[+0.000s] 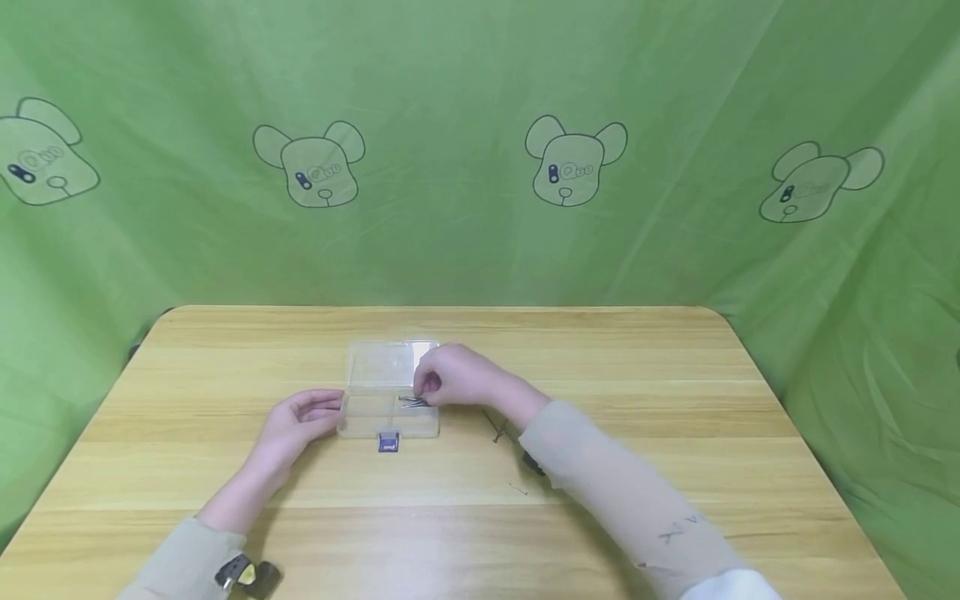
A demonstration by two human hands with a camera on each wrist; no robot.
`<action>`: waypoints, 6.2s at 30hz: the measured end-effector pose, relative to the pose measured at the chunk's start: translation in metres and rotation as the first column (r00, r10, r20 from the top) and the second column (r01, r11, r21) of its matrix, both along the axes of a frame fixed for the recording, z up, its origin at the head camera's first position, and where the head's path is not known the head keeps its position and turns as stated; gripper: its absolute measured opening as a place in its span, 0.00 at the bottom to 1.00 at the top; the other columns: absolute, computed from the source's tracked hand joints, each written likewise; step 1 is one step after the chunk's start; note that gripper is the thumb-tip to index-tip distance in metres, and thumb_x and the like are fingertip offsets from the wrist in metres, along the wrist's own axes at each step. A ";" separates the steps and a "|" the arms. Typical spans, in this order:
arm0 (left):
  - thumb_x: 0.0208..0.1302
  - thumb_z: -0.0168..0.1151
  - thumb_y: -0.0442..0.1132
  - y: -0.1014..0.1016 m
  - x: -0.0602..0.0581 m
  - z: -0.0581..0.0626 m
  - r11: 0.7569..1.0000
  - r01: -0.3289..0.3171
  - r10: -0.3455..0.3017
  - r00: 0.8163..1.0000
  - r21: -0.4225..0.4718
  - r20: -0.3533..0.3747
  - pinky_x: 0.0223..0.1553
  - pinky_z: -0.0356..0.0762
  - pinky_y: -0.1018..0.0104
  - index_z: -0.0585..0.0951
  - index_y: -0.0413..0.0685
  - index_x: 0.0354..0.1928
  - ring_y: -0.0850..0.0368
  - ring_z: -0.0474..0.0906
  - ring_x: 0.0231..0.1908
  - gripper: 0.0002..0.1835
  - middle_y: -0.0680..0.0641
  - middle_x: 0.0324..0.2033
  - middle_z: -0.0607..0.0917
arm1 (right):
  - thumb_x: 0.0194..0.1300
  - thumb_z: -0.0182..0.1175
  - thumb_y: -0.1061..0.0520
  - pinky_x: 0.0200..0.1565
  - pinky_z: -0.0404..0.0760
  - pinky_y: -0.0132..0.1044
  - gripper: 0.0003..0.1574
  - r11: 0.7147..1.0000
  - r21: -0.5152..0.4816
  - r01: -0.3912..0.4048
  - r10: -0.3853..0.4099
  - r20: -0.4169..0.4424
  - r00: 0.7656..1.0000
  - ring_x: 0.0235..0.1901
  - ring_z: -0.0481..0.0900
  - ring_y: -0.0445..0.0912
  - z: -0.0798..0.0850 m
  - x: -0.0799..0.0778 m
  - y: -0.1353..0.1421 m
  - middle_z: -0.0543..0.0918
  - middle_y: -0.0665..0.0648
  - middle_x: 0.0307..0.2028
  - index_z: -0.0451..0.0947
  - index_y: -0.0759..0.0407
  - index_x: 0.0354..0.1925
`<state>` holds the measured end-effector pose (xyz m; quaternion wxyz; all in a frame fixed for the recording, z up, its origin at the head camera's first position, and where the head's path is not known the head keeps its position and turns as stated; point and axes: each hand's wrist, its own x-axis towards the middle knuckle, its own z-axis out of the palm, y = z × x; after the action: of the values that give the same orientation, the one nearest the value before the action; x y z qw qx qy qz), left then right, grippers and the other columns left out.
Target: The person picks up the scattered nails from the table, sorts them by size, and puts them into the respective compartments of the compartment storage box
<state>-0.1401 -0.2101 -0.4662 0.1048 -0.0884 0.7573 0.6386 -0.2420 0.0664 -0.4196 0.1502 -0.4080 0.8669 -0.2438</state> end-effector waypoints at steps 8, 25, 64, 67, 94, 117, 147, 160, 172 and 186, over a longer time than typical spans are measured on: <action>0.70 0.67 0.31 0.000 0.000 -0.001 1.000 0.001 -0.001 1.000 0.001 -0.006 0.51 0.85 0.79 0.73 0.30 0.71 0.74 0.84 0.44 0.29 0.35 0.63 0.84 | 0.65 0.71 0.64 0.43 0.83 0.25 0.07 1.000 0.020 -0.005 0.006 -0.031 0.999 0.36 0.81 0.39 -0.003 0.000 0.001 0.89 0.52 0.37 0.90 0.56 0.41; 0.70 0.68 0.31 0.001 0.001 0.000 1.000 0.007 -0.007 1.000 0.005 -0.007 0.50 0.85 0.80 0.72 0.30 0.71 0.74 0.84 0.43 0.30 0.37 0.62 0.85 | 0.64 0.71 0.65 0.49 0.86 0.25 0.09 0.996 -0.071 0.052 -0.052 0.009 0.999 0.41 0.85 0.40 0.003 0.001 0.037 0.90 0.53 0.41 0.88 0.58 0.43; 0.70 0.68 0.31 -0.001 0.000 0.000 1.000 0.005 -0.005 1.000 -0.004 -0.021 0.52 0.85 0.80 0.73 0.30 0.70 0.70 0.85 0.47 0.29 0.36 0.62 0.85 | 0.58 0.74 0.69 0.44 0.88 0.28 0.11 0.998 -0.050 0.048 -0.040 0.140 0.989 0.36 0.83 0.37 -0.017 0.016 0.116 0.90 0.52 0.37 0.89 0.59 0.40; 0.70 0.67 0.31 0.000 0.000 0.000 1.000 0.006 -0.006 1.000 0.000 -0.019 0.52 0.85 0.80 0.73 0.30 0.71 0.70 0.85 0.48 0.29 0.35 0.62 0.85 | 0.57 0.74 0.69 0.44 0.88 0.27 0.10 0.998 -0.050 0.043 -0.035 0.149 0.988 0.36 0.83 0.36 -0.018 0.017 0.116 0.90 0.52 0.36 0.89 0.59 0.38; 0.70 0.69 0.32 0.001 0.000 0.001 1.000 -0.001 0.001 1.000 0.000 -0.009 0.51 0.85 0.79 0.73 0.30 0.70 0.71 0.85 0.46 0.30 0.39 0.60 0.87 | 0.54 0.72 0.68 0.36 0.84 0.26 0.09 0.999 0.013 0.038 -0.039 0.126 0.991 0.29 0.76 0.33 -0.018 0.021 0.119 0.85 0.48 0.29 0.87 0.56 0.33; 0.70 0.68 0.32 0.001 0.001 0.001 1.000 0.009 -0.009 1.000 -0.007 -0.005 0.51 0.85 0.80 0.72 0.30 0.71 0.74 0.83 0.44 0.30 0.34 0.63 0.84 | 0.54 0.70 0.65 0.36 0.82 0.28 0.07 0.996 0.057 0.074 -0.082 0.147 0.986 0.29 0.77 0.37 -0.004 0.018 0.128 0.85 0.47 0.27 0.88 0.55 0.32; 0.72 0.67 0.32 -0.001 0.001 -0.001 1.000 0.006 -0.006 1.000 -0.017 0.006 0.52 0.84 0.81 0.73 0.32 0.71 0.75 0.83 0.44 0.29 0.33 0.65 0.82 | 0.63 0.69 0.64 0.41 0.85 0.30 0.04 0.986 -0.081 0.144 -0.150 -0.065 0.987 0.33 0.79 0.39 0.018 0.006 0.098 0.87 0.51 0.32 0.88 0.58 0.38; 0.72 0.66 0.32 -0.001 -0.002 0.000 1.000 0.015 -0.015 1.000 -0.017 -0.001 0.53 0.83 0.82 0.72 0.32 0.72 0.76 0.83 0.45 0.29 0.32 0.66 0.81 | 0.66 0.68 0.64 0.44 0.85 0.29 0.04 0.981 -0.147 0.131 -0.136 -0.027 0.990 0.35 0.80 0.39 0.008 0.000 0.038 0.88 0.53 0.34 0.88 0.60 0.40; 0.72 0.67 0.31 -0.001 -0.002 0.000 1.000 0.011 -0.011 1.000 0.007 -0.010 0.51 0.84 0.81 0.72 0.30 0.71 0.74 0.84 0.45 0.29 0.34 0.64 0.83 | 0.65 0.71 0.59 0.43 0.82 0.28 0.03 0.992 -0.071 0.104 -0.106 -0.028 0.994 0.34 0.78 0.39 -0.004 0.002 0.007 0.86 0.50 0.34 0.89 0.56 0.39; 0.71 0.67 0.30 0.000 -0.002 -0.002 1.000 0.011 -0.011 1.000 0.006 -0.009 0.51 0.84 0.81 0.72 0.29 0.71 0.73 0.84 0.45 0.29 0.33 0.64 0.83 | 0.67 0.73 0.57 0.46 0.84 0.27 0.05 0.996 -0.054 0.070 -0.074 -0.061 0.995 0.37 0.81 0.39 -0.009 0.002 0.009 0.88 0.50 0.37 0.90 0.55 0.41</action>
<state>-0.1416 -0.2101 -0.4683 0.1050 -0.0809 0.7564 0.6405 -0.2403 0.0751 -0.4289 0.1032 -0.3878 0.8787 -0.2586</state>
